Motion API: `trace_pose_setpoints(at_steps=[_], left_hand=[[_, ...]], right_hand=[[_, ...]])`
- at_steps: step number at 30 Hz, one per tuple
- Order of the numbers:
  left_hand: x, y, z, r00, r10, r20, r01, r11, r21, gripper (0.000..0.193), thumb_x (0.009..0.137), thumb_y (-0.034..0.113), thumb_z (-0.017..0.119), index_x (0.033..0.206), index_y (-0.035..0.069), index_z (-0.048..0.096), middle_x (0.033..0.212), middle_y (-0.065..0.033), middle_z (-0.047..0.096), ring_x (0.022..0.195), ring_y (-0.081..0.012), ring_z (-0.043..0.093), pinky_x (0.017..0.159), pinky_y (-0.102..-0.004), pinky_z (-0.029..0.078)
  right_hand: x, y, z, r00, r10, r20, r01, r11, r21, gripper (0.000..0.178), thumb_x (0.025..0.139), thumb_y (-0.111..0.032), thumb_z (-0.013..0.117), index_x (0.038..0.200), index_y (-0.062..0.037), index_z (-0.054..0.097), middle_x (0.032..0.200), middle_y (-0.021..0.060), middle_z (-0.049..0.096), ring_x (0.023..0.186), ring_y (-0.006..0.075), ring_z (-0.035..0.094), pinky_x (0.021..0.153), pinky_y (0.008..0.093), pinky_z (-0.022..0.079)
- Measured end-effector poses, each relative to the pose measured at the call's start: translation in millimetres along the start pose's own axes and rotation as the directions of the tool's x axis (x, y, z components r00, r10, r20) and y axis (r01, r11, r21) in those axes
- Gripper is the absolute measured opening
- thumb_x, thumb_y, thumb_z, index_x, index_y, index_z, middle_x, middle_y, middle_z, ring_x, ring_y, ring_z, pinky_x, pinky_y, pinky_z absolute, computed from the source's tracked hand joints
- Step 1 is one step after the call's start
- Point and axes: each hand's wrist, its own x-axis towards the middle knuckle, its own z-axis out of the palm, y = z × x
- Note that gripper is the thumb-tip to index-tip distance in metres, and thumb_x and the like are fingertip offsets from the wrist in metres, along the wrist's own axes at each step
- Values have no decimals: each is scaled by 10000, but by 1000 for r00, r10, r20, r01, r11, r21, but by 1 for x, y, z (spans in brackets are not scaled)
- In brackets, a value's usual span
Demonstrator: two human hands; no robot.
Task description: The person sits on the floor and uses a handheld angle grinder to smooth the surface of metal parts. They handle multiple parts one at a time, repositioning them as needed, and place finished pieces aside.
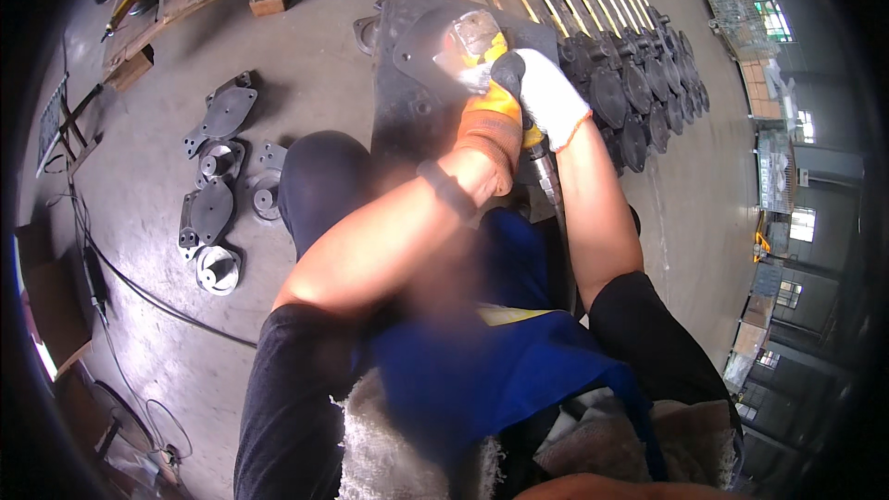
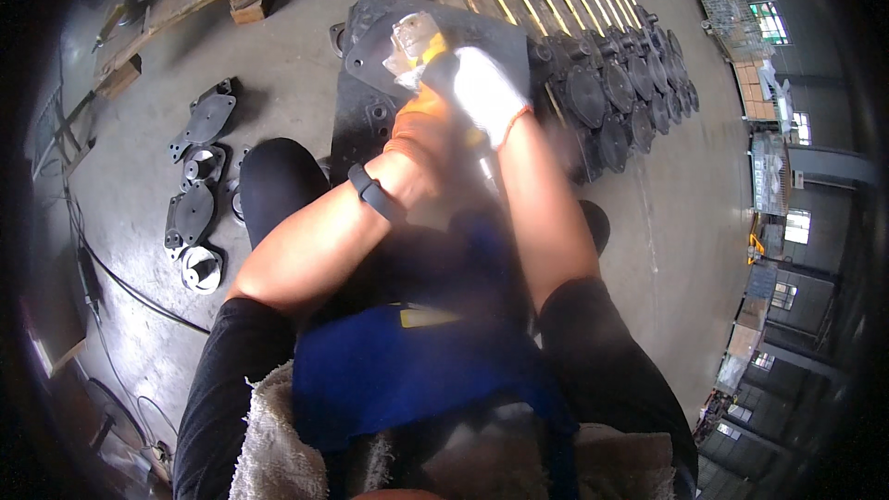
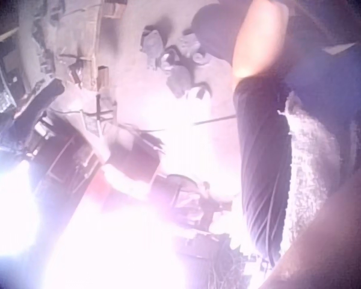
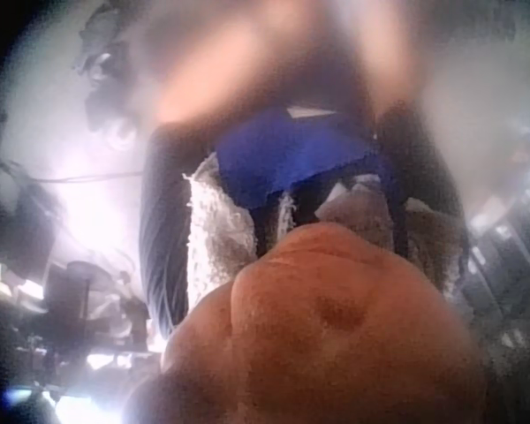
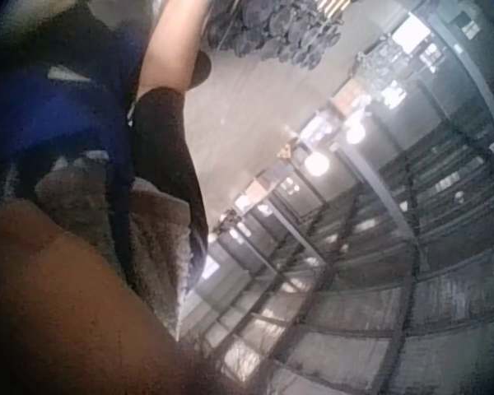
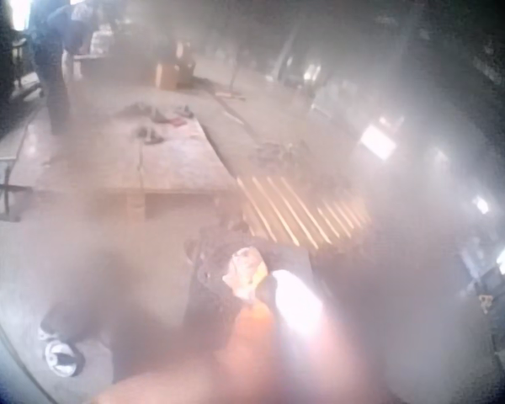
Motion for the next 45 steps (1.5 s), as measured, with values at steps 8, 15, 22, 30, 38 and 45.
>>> trace_pose_setpoints(at_steps=[8, 15, 22, 30, 38, 45], left_hand=[[30, -21, 31, 997, 1, 77, 9, 993, -119, 681, 902, 602, 378, 1130, 5, 613, 1064, -184, 651, 924, -294, 621, 791, -361, 456], [-1, 20, -3, 984, 170, 49, -177, 962, 206, 513, 964, 441, 320, 1123, 43, 602, 1093, -196, 638, 992, -338, 618, 802, -365, 478], [5, 15, 5, 991, 114, 70, -118, 992, 55, 570, 954, 490, 332, 1150, 19, 586, 1137, -177, 629, 1054, -326, 596, 838, -350, 456], [37, 21, 2, 1000, 7, -18, -10, 985, -175, 674, 881, 563, 453, 1145, -41, 593, 1117, -200, 637, 1036, -314, 611, 850, -348, 442], [37, 33, -14, 998, -11, 54, 24, 969, -247, 690, 881, 562, 456, 1151, -61, 583, 1114, -188, 638, 978, -289, 614, 834, -340, 440], [17, 39, -26, 997, 70, -21, -69, 996, 55, 437, 781, 350, 621, 1081, 32, 606, 1010, -178, 667, 919, -304, 652, 742, -356, 509]], right_hand=[[2, 21, -2, 995, 82, -63, -72, 987, 145, 257, 881, -209, 551, 928, 15, 668, 850, 60, 666, 761, 141, 605, 675, 291, 496], [-10, -16, -5, 984, 142, 103, -175, 749, 639, 253, 878, -165, 546, 983, 40, 652, 890, 71, 664, 791, 143, 616, 715, 281, 510], [-11, -18, -6, 989, 132, 74, -150, 793, 591, 244, 867, -175, 568, 949, 35, 662, 880, 60, 663, 788, 138, 614, 708, 275, 503], [47, 34, -17, 982, -164, -94, 148, 976, -162, 214, 867, -168, 569, 999, -13, 635, 900, 42, 643, 772, 139, 600, 717, 276, 504], [43, 25, -17, 981, -45, -191, 37, 998, -44, 230, 898, -187, 544, 1028, -13, 621, 938, 56, 639, 820, 161, 599, 765, 289, 510], [46, 19, -1, 999, 28, -39, -6, 878, 478, 229, 869, -151, 547, 1013, 5, 631, 910, 68, 653, 797, 176, 616, 754, 295, 516]])
